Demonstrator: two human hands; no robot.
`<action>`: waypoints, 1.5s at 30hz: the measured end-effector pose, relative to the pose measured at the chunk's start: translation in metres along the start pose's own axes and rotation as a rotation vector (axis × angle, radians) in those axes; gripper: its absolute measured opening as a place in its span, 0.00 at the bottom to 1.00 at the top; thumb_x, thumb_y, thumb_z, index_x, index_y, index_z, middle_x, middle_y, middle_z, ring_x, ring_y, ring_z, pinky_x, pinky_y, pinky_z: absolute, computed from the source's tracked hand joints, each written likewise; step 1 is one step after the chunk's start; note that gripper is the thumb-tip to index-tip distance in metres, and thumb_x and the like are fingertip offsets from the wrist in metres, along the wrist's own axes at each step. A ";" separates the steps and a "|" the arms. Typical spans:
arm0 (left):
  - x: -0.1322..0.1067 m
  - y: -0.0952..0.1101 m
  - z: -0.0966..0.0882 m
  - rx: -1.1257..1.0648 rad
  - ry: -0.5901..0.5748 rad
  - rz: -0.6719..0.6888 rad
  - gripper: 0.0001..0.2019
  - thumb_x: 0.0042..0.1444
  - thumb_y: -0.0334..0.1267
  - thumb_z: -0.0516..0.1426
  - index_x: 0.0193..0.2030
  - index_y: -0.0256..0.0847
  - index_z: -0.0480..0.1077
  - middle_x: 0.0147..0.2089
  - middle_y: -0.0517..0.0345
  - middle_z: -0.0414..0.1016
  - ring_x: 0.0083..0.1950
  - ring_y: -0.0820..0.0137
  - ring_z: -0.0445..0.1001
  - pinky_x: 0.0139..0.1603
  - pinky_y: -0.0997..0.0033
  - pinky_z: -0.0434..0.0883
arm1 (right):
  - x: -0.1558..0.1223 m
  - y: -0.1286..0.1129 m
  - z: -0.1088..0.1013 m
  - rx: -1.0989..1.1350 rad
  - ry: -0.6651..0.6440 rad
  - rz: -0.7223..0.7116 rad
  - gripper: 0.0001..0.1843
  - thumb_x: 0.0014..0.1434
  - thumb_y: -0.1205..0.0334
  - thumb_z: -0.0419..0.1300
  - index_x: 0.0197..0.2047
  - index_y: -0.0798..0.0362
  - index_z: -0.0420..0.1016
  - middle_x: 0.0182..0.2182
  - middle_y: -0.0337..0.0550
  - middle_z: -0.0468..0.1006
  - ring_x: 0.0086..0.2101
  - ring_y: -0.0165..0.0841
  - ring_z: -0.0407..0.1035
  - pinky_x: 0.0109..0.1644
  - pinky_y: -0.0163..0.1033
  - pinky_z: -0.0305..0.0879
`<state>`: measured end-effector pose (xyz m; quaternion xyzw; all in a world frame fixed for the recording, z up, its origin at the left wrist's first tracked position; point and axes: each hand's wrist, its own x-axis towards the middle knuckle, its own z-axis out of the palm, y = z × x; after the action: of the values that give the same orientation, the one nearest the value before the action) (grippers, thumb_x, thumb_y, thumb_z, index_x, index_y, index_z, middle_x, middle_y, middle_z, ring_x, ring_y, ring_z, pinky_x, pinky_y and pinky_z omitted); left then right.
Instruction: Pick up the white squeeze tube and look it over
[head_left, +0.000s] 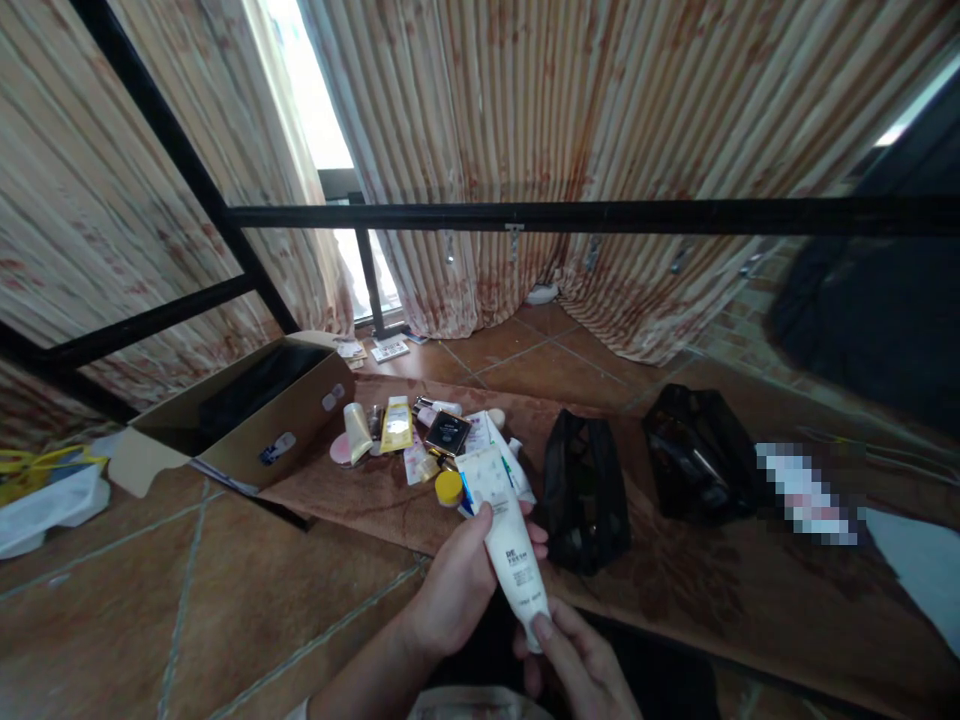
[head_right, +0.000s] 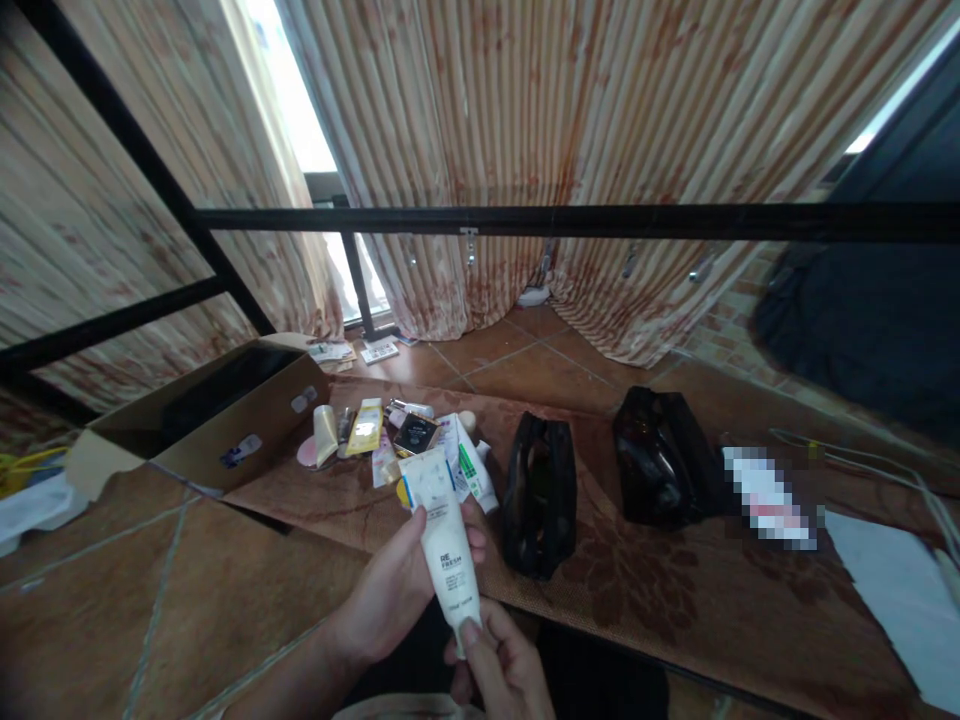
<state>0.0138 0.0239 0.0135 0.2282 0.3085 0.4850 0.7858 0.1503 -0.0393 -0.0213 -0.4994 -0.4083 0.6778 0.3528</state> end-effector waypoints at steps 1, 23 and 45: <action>-0.002 -0.001 -0.003 0.008 -0.011 -0.004 0.24 0.60 0.51 0.52 0.52 0.31 0.71 0.43 0.43 0.77 0.46 0.60 0.74 0.52 0.61 0.67 | 0.000 -0.003 -0.004 -0.027 0.010 -0.008 0.27 0.55 0.36 0.54 0.29 0.53 0.72 0.19 0.37 0.68 0.21 0.27 0.60 0.26 0.33 0.54; -0.014 -0.019 -0.019 0.145 0.073 0.060 0.20 0.50 0.36 0.65 0.50 0.39 0.72 0.46 0.51 0.78 0.44 0.66 0.76 0.44 0.69 0.72 | 0.001 -0.015 -0.011 0.068 0.356 -0.124 0.27 0.54 0.42 0.60 0.50 0.52 0.71 0.22 0.34 0.69 0.25 0.29 0.63 0.31 0.34 0.59; -0.023 0.000 -0.021 0.439 -0.073 0.174 0.21 0.50 0.32 0.65 0.51 0.43 0.68 0.54 0.53 0.74 0.54 0.60 0.72 0.56 0.60 0.67 | -0.008 -0.007 -0.028 0.121 0.443 -0.072 0.30 0.56 0.42 0.58 0.57 0.51 0.68 0.22 0.34 0.70 0.28 0.30 0.63 0.34 0.35 0.58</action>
<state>-0.0091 0.0048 0.0049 0.4365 0.3573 0.4636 0.6833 0.1802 -0.0374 -0.0163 -0.5990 -0.2968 0.5618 0.4873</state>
